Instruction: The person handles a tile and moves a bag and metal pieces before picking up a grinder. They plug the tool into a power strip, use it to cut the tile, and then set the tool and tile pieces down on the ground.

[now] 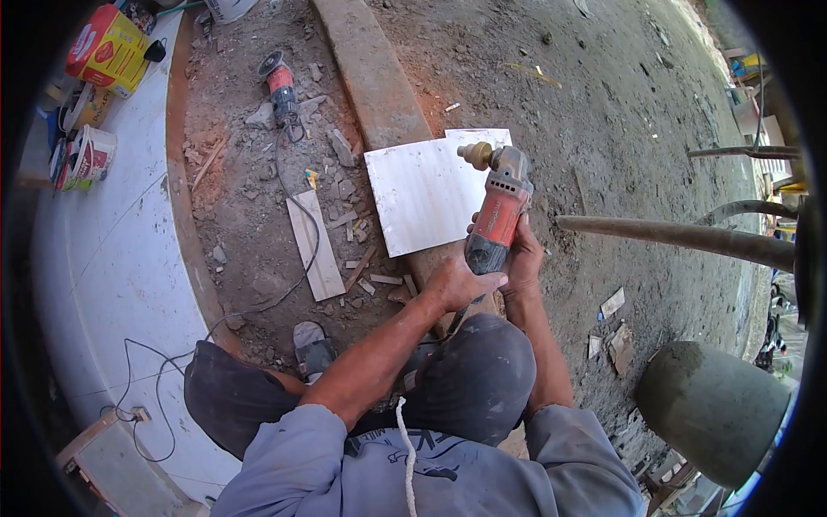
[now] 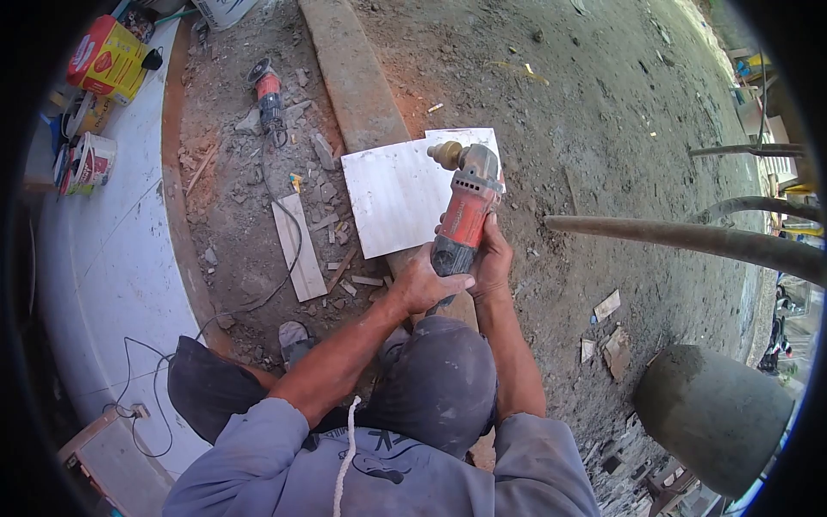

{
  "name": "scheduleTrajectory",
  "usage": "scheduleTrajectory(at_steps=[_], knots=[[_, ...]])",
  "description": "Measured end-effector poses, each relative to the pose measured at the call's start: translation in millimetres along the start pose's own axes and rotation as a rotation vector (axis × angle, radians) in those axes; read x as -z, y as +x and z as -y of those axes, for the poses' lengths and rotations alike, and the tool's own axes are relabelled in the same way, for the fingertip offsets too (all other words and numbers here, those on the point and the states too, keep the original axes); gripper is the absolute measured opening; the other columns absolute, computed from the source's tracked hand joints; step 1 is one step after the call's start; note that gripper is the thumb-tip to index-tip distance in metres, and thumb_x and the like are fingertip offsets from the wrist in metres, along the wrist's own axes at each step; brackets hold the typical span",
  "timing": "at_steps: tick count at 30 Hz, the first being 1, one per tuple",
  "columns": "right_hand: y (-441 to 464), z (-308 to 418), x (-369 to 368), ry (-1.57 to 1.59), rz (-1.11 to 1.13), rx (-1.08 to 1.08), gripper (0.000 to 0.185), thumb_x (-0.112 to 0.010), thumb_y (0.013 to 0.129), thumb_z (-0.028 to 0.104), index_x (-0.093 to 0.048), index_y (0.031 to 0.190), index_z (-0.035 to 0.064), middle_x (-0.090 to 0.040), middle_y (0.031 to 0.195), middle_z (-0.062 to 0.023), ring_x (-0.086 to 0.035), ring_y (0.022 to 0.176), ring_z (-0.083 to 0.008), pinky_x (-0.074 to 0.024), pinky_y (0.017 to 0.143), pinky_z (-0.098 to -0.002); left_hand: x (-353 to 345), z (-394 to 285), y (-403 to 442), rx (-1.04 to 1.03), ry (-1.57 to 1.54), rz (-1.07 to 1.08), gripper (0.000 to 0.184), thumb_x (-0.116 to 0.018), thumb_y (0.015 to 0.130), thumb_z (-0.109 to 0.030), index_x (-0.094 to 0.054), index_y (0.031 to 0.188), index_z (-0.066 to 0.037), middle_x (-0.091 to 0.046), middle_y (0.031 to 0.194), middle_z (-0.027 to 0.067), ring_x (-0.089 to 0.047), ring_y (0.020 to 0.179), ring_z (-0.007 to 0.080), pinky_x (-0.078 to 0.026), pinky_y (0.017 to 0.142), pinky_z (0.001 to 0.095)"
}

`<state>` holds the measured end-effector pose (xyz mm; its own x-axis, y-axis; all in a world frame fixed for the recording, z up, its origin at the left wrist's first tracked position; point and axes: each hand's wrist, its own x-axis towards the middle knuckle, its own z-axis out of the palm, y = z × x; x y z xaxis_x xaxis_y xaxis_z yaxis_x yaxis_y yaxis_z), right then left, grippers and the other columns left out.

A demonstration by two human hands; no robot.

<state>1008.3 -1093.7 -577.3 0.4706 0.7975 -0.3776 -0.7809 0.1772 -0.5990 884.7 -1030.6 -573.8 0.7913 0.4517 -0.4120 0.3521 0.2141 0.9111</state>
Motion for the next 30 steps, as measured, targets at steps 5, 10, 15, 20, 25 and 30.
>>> scheduleTrajectory(at_steps=[5,10,15,20,25,30], knots=[[0,2,-6,-0.027,-0.099,0.027,0.055,-0.036,0.097,0.047,-0.050,0.121,-0.0011,-0.064,0.100,-0.0191,-0.066,0.086,-0.0308,-0.0545,0.077,-0.0425,-4,-2,3,0.061,0.121,-0.035,0.072,-0.080,0.067,-0.034,-0.050,0.121,0.003,-0.062,0.109,0.0181,-0.061,0.102,0.0263,-0.047,0.091,0.0380],[4,1,2,-0.049,-0.148,0.054,0.057,-0.037,0.096,0.048,-0.050,0.118,-0.0026,-0.064,0.094,-0.0208,-0.066,0.078,-0.0315,-0.0557,0.072,-0.0417,-6,1,7,0.023,0.136,-0.026,0.076,-0.078,0.067,-0.038,-0.049,0.123,0.002,-0.062,0.110,0.0218,-0.061,0.104,0.0304,-0.046,0.092,0.0394],[10,1,9,-0.023,-0.149,0.064,0.056,-0.037,0.097,0.047,-0.049,0.120,-0.0023,-0.064,0.093,-0.0208,-0.066,0.076,-0.0328,-0.0558,0.071,-0.0428,-10,8,22,0.043,0.162,-0.013,0.075,-0.076,0.066,-0.039,-0.049,0.123,0.002,-0.063,0.108,0.0222,-0.062,0.102,0.0310,-0.047,0.091,0.0392],[4,5,-1,0.026,-0.169,0.077,0.057,-0.038,0.096,0.049,-0.049,0.119,-0.0012,-0.064,0.095,-0.0204,-0.066,0.081,-0.0328,-0.0551,0.073,-0.0436,0,7,25,0.013,0.136,0.043,0.077,-0.077,0.066,-0.042,-0.050,0.120,0.006,-0.063,0.106,0.0226,-0.062,0.101,0.0317,-0.047,0.091,0.0391],[10,5,0,0.005,-0.161,0.100,0.057,-0.039,0.096,0.050,-0.050,0.117,-0.0009,-0.064,0.094,-0.0206,-0.066,0.080,-0.0324,-0.0557,0.072,-0.0433,5,-11,20,0.007,0.139,0.061,0.079,-0.077,0.066,-0.045,-0.050,0.118,0.008,-0.062,0.106,0.0242,-0.062,0.100,0.0321,-0.047,0.090,0.0385],[16,5,5,-0.046,-0.174,0.063,0.057,-0.037,0.096,0.052,-0.051,0.113,-0.0005,-0.064,0.090,-0.0206,-0.066,0.072,-0.0317,-0.0563,0.065,-0.0419,-2,-7,24,0.106,0.215,0.014,0.080,-0.076,0.066,-0.045,-0.050,0.118,0.009,-0.062,0.106,0.0252,-0.063,0.100,0.0320,-0.048,0.089,0.0385]])
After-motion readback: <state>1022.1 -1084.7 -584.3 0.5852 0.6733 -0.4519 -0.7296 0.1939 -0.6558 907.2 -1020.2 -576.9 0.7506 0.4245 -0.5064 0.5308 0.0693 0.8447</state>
